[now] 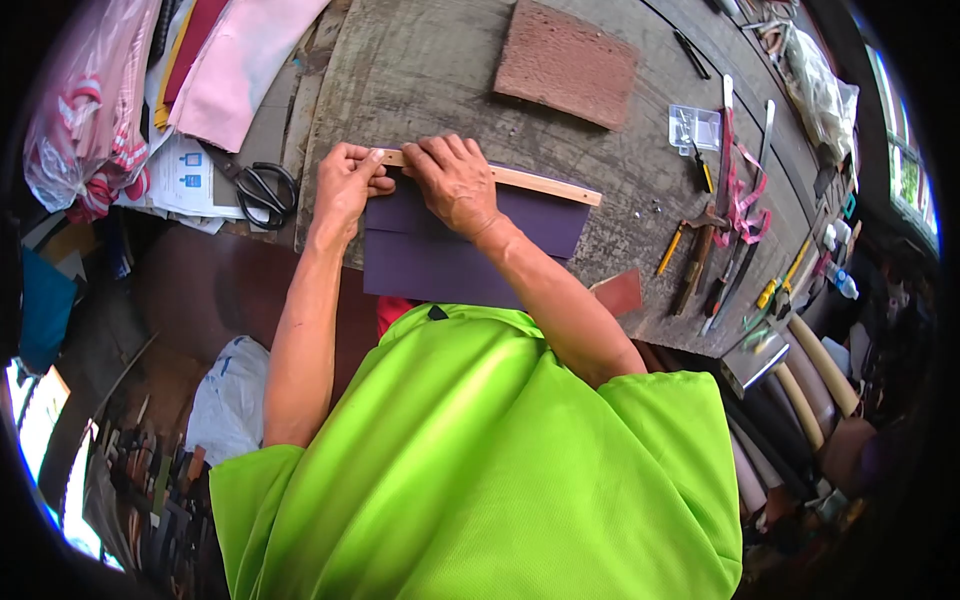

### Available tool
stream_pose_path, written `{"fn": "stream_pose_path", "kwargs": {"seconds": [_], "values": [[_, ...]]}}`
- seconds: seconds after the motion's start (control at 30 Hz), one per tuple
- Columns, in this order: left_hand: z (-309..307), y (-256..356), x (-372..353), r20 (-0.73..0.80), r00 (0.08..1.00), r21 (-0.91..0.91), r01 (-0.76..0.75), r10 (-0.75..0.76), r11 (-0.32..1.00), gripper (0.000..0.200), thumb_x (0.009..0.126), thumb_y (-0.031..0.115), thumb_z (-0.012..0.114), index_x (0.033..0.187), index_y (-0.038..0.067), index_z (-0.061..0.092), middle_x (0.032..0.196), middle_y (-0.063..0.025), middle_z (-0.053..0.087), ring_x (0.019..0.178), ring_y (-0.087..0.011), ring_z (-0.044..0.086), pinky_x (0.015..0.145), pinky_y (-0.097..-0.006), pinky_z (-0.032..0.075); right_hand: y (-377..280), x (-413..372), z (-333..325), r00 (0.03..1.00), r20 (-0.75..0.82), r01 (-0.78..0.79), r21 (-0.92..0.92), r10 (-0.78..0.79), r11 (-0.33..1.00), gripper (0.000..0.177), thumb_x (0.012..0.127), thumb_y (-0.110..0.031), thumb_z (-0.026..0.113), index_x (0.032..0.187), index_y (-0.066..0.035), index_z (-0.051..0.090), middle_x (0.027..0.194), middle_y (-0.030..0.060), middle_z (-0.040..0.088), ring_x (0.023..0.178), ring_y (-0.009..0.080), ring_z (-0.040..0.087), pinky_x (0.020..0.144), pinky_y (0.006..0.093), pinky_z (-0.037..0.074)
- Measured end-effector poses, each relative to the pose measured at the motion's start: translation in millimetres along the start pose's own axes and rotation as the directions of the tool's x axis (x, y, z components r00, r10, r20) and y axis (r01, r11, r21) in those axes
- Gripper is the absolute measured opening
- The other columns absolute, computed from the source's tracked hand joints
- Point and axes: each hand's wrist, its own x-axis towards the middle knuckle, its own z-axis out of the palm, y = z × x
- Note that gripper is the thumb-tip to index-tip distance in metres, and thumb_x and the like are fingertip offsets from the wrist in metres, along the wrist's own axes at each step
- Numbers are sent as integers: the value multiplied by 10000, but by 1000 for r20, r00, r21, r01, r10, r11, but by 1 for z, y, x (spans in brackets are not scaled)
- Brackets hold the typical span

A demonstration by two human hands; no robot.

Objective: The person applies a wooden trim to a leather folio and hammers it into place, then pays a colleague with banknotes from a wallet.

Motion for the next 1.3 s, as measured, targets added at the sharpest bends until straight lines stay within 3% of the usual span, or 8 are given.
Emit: {"fn": "stream_pose_path", "kwargs": {"seconds": [0.2,0.3,0.33,0.43,0.6,0.87,1.17,1.3], "values": [[7,6,-11,-86,994,308,-37,67,951,299,962,154,698,1154,-9,537,848,-90,596,635,-170,607,625,-325,563,15,-24,-71,966,-105,-227,108,238,968,416,887,-136,736,1285,-77,632,1151,125,629,1063,310,596,903,412,484],[18,2,-24,-70,817,837,-265,573,479,384,925,144,706,1234,24,513,1050,-161,587,932,-270,643,783,-423,528,58,-80,-127,868,-214,-456,12,448,890,386,902,-58,704,1283,-52,641,1175,139,627,1118,322,587,967,418,489],[27,2,-29,-28,790,828,-324,612,457,387,882,118,714,1229,51,558,1170,-167,548,1141,-321,542,946,-487,441,74,-102,-141,849,-235,-492,-22,474,870,365,909,-50,694,1271,-46,651,1168,136,630,1097,303,605,952,400,504],[59,2,-41,442,534,739,-672,721,45,381,852,125,748,1204,52,621,1143,-126,579,1092,-311,555,964,-455,441,89,-139,-161,732,-184,-643,135,656,754,320,937,-55,675,1256,-29,665,1121,106,660,1010,223,645,888,339,531],[97,-7,-40,601,525,635,-772,603,40,406,784,176,825,1136,59,659,1105,-87,604,1078,-296,559,952,-429,430,88,-163,-149,491,128,-696,653,861,300,304,998,-144,661,1262,7,658,1015,34,709,925,79,634,811,241,526],[100,4,-12,632,644,606,-757,432,244,182,850,192,764,963,52,728,944,-91,628,960,-293,581,889,-415,440,85,-150,-135,415,186,-638,757,891,139,322,1001,-221,663,1192,38,676,966,80,719,836,123,681,760,260,564],[176,-9,-39,798,435,441,-893,416,88,383,774,113,822,1117,37,668,1017,-95,607,988,-286,582,889,-412,451,91,-154,-128,368,227,-603,797,902,45,252,984,-171,677,1123,38,700,926,67,726,804,107,686,745,243,573],[208,-19,-41,815,476,460,-878,332,129,387,766,86,798,1127,52,663,1063,-107,600,1041,-301,568,884,-421,446,92,-156,-127,378,224,-584,810,898,44,245,981,-163,676,1124,35,704,934,71,732,813,106,687,750,245,571]]}}
